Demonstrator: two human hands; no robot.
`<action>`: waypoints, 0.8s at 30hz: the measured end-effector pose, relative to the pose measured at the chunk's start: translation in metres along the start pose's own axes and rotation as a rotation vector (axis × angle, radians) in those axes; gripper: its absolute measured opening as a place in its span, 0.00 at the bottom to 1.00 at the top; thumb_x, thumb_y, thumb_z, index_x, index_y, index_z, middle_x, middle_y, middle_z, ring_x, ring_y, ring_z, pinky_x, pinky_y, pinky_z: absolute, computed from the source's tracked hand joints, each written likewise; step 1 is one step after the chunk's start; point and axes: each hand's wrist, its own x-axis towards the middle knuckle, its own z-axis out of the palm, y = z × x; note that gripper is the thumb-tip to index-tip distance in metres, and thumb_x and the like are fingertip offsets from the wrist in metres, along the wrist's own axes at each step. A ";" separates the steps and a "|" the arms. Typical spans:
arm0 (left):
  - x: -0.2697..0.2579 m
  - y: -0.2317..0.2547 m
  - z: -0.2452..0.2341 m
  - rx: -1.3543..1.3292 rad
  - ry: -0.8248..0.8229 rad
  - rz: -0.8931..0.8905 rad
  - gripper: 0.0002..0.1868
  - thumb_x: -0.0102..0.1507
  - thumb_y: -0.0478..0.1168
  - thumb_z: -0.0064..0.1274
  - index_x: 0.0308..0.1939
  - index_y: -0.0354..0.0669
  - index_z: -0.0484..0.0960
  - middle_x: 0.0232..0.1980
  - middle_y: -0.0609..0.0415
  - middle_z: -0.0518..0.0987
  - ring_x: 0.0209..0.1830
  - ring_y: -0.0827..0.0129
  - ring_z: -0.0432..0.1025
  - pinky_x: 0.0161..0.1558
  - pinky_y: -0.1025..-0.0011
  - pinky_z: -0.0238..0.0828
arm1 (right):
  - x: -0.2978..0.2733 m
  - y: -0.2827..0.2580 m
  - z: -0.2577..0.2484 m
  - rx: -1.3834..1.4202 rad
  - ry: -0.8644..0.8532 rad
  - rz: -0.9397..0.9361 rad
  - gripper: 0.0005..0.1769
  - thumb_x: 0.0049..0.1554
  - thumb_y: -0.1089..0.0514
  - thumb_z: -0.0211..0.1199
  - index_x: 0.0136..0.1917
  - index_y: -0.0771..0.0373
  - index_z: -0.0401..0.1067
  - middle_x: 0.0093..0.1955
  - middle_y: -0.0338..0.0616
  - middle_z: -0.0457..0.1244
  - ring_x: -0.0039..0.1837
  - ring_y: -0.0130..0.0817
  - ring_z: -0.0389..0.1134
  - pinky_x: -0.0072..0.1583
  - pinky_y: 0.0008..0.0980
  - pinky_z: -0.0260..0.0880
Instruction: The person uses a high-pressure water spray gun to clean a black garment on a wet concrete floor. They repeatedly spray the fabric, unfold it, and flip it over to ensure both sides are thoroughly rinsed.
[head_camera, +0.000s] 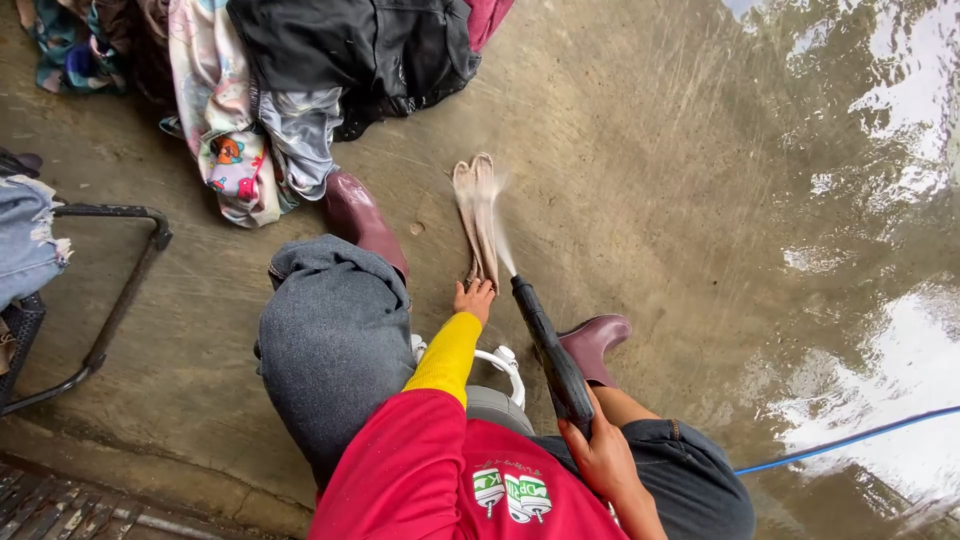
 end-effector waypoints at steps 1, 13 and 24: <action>0.003 0.001 0.002 -0.001 0.001 0.000 0.33 0.74 0.38 0.35 0.82 0.58 0.44 0.87 0.60 0.34 0.86 0.58 0.31 0.77 0.38 0.35 | 0.000 0.001 0.002 -0.001 0.001 0.000 0.42 0.56 0.39 0.55 0.82 0.32 0.48 0.59 0.50 0.72 0.62 0.59 0.69 0.58 0.42 0.66; 0.010 0.008 0.008 -0.076 0.153 -0.052 0.27 0.74 0.36 0.30 0.79 0.52 0.57 0.86 0.53 0.34 0.85 0.56 0.36 0.75 0.43 0.43 | -0.013 -0.009 -0.012 0.092 0.011 0.027 0.39 0.56 0.41 0.55 0.80 0.39 0.55 0.56 0.45 0.74 0.60 0.51 0.73 0.56 0.39 0.67; -0.048 -0.003 -0.112 -1.616 0.174 -0.060 0.40 0.66 0.59 0.41 0.78 0.41 0.60 0.83 0.52 0.51 0.81 0.58 0.53 0.77 0.57 0.48 | 0.023 0.073 -0.003 0.256 0.289 -0.035 0.19 0.56 0.44 0.61 0.43 0.62 0.76 0.35 0.49 0.71 0.41 0.39 0.71 0.50 0.39 0.68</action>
